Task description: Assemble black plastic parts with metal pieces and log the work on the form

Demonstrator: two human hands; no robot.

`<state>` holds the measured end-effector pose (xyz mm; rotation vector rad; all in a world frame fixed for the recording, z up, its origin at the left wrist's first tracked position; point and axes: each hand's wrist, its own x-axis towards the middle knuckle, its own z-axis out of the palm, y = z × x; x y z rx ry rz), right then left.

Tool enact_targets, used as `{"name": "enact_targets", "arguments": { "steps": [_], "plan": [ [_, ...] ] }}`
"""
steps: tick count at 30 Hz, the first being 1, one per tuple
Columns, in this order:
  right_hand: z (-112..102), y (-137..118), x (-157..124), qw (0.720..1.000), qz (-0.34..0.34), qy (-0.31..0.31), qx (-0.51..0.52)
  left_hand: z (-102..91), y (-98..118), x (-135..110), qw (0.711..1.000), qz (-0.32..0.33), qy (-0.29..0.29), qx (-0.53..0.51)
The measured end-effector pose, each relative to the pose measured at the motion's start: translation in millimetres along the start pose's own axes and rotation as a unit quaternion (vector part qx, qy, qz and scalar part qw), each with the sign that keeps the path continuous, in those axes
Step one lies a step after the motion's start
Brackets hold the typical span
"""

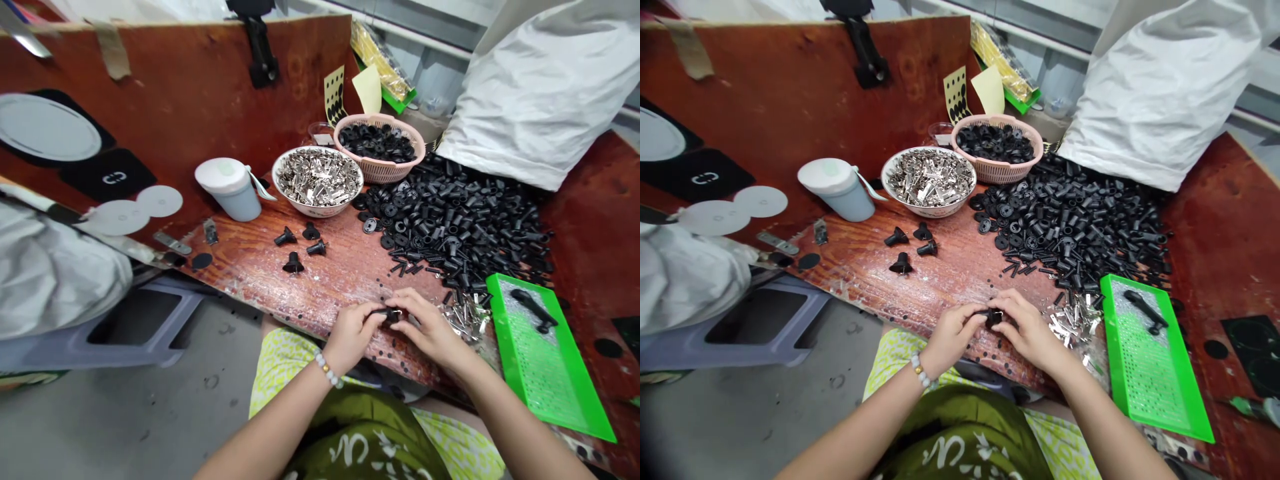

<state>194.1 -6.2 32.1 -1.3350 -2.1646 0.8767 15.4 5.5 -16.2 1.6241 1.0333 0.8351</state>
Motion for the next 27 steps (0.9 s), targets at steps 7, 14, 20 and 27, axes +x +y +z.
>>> {"name": "enact_targets", "arguments": {
  "steps": [7, 14, 20, 27],
  "plan": [
    [9, 3, 0, 0.993, 0.116, 0.018, 0.029, 4.2, -2, -2, 1.000, -0.002, 0.012, 0.008],
    [1, -2, 2, 0.991, 0.112, 0.041, 0.055, 4.4, -3, -1, 1.000, -0.016, 0.012, -0.002],
    [2, -2, -5, 0.993, 0.092, 0.042, 0.064, 6.5, -4, -1, 0.999, -0.018, 0.020, -0.029],
    [10, 5, -8, 0.988, 0.111, 0.049, 0.095, 8.0, -4, -3, 0.997, -0.023, 0.029, -0.068]
  ]
}}
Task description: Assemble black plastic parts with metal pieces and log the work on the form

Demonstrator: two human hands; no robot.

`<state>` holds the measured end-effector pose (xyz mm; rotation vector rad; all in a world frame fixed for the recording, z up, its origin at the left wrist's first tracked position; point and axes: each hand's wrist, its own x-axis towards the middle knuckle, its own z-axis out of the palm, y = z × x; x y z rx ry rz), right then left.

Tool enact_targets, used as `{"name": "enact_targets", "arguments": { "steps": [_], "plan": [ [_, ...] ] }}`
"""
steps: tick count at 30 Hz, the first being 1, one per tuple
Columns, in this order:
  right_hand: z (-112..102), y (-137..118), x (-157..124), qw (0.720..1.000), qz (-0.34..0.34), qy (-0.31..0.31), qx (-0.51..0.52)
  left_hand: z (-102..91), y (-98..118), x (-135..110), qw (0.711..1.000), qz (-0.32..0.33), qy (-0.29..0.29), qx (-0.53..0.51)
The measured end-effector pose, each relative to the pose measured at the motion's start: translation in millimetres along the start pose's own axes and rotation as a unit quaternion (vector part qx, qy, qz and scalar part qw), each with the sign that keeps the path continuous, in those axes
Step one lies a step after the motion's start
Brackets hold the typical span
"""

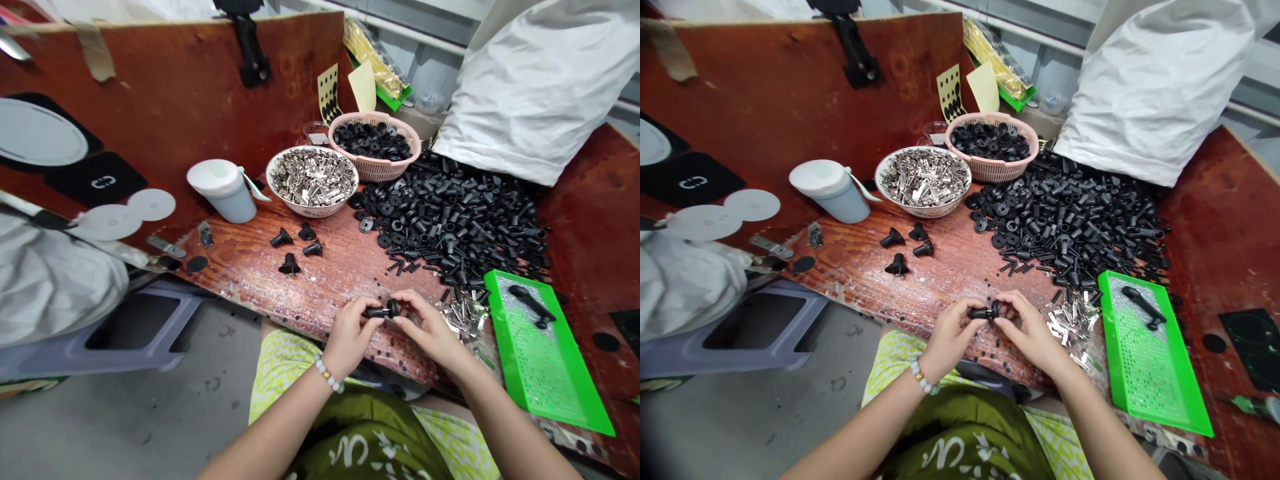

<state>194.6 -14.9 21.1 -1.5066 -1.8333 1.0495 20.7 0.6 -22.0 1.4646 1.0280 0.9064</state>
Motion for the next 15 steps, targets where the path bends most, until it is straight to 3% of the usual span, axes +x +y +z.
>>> {"name": "enact_targets", "arguments": {
  "steps": [9, 15],
  "plan": [
    [1, -7, 3, 0.999, -0.017, -0.006, -0.049, -0.2, 0, -2, 1.000, -0.005, -0.006, 0.001],
    [7, 7, 0, 0.991, 0.065, 0.051, 0.104, 2.5, -6, -3, 1.000, -0.015, 0.009, -0.021]
  ]
}}
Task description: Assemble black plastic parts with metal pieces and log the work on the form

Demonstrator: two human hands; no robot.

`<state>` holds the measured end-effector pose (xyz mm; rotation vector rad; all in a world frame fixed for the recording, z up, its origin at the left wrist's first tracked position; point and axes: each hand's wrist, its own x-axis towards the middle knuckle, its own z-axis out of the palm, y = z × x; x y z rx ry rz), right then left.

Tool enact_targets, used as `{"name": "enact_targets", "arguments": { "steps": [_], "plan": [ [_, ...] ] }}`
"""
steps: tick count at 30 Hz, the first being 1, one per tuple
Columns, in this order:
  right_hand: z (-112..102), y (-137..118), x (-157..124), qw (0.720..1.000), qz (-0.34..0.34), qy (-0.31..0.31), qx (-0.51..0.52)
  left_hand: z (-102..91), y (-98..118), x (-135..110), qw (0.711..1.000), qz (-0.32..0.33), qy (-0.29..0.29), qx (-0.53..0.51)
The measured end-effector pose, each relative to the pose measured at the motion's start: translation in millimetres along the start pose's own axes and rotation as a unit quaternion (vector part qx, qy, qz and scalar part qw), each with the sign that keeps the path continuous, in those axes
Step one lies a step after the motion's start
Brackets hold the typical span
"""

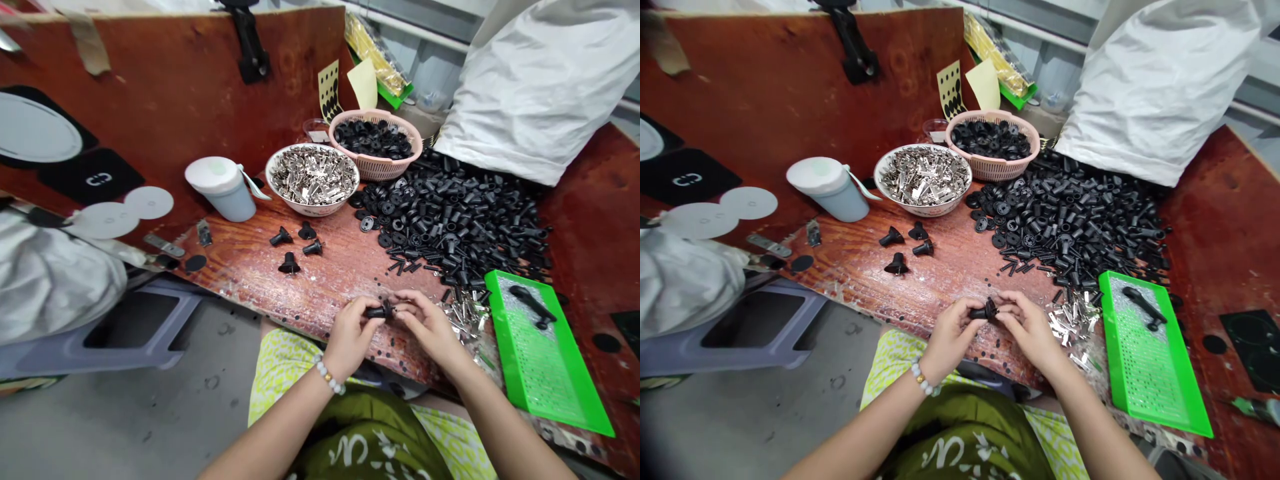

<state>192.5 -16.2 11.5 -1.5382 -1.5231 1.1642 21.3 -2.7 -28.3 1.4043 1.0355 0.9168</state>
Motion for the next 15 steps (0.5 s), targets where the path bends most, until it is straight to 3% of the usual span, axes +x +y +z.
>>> {"name": "enact_targets", "arguments": {
  "steps": [4, 10, 15],
  "plan": [
    [2.5, 0.9, 0.2, 0.999, 0.009, 0.028, 0.013, 0.9, -2.0, 0.1, 1.000, -0.006, 0.003, -0.003],
    [2.4, -5.4, 0.4, 0.993, -0.070, 0.030, -0.092, 0.6, 0.3, 0.0, 1.000, 0.007, 0.010, 0.008],
    [-1.4, -5.4, -0.5, 0.969, -0.173, 0.010, -0.179, -1.1, 2.2, -0.4, 1.000, 0.003, 0.004, -0.006]
  ]
}}
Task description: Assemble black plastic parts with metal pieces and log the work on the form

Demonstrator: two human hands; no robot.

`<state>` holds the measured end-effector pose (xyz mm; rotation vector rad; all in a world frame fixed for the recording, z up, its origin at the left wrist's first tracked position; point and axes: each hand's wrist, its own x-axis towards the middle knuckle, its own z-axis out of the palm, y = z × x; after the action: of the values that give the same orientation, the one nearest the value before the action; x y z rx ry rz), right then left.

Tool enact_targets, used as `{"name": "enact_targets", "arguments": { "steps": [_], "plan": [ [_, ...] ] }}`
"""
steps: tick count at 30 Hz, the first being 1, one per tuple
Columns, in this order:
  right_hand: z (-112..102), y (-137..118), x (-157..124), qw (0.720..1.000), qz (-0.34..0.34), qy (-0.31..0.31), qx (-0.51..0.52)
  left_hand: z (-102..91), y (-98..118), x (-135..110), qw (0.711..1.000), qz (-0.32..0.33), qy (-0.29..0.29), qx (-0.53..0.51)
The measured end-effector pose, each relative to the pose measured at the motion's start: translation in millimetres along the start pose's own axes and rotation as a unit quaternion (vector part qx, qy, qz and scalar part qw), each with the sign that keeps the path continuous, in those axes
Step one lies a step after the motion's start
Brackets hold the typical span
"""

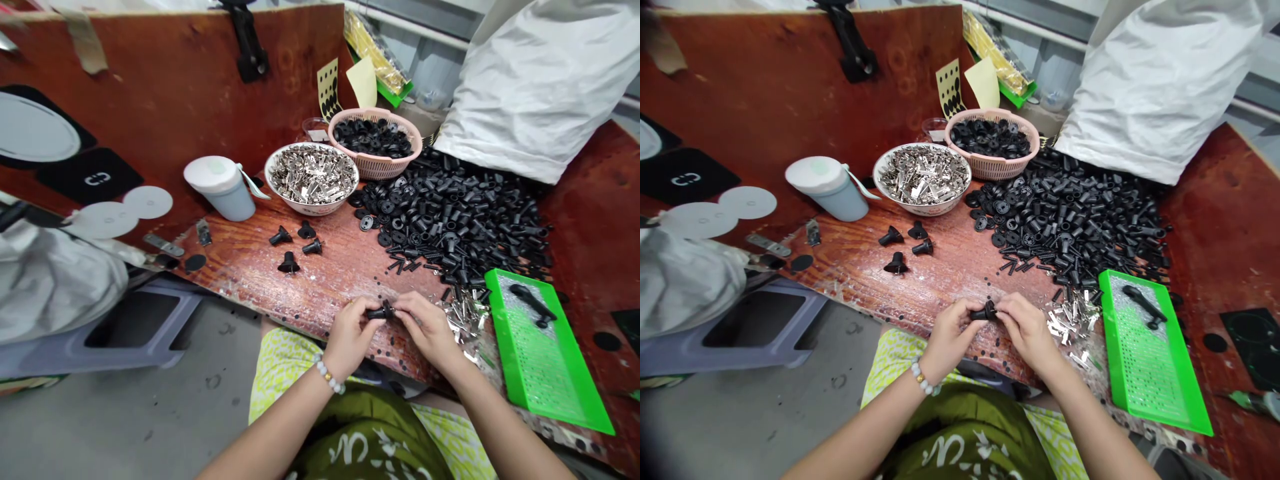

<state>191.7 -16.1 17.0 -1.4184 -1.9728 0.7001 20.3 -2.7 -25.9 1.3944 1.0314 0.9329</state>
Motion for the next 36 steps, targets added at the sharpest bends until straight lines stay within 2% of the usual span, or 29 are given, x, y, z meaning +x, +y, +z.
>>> {"name": "enact_targets", "arguments": {
  "steps": [6, 12, 15, 17, 21, 23, 28, 31, 34, 36],
  "plan": [
    [4, 1, -3, 0.998, -0.061, 0.007, -0.024, -2.7, 0, 3, 0.988, -0.050, -0.046, -0.136],
    [8, 0, -5, 0.993, -0.113, 0.026, -0.035, -12.0, 5, 7, 0.976, -0.088, -0.092, -0.176],
    [10, -2, -6, 0.990, -0.138, 0.013, -0.036, -16.0, 4, 9, 0.973, -0.087, -0.111, -0.185],
    [12, -4, -6, 0.993, -0.113, 0.009, -0.031, -16.4, 3, 9, 0.974, -0.079, -0.105, -0.185],
    [18, -7, -6, 0.999, 0.026, 0.028, -0.013, -12.4, 1, 7, 0.980, -0.056, -0.060, -0.183],
    [19, -7, -7, 0.998, 0.057, 0.032, -0.004, -10.1, 0, 7, 0.981, -0.046, -0.043, -0.181],
    [17, 1, -6, 1.000, 0.014, 0.020, 0.009, -8.9, -3, 6, 0.985, -0.045, -0.048, -0.160],
    [23, 4, -8, 0.999, 0.007, 0.053, 0.007, -9.0, 0, 3, 0.990, -0.030, -0.060, -0.126],
    [34, 5, -12, 0.994, 0.012, 0.107, -0.006, -7.5, 3, -3, 0.998, 0.003, -0.060, -0.017],
    [40, 6, -13, 0.992, 0.003, 0.123, -0.011, -5.6, 2, -8, 0.996, 0.026, -0.050, 0.073]
  ]
}}
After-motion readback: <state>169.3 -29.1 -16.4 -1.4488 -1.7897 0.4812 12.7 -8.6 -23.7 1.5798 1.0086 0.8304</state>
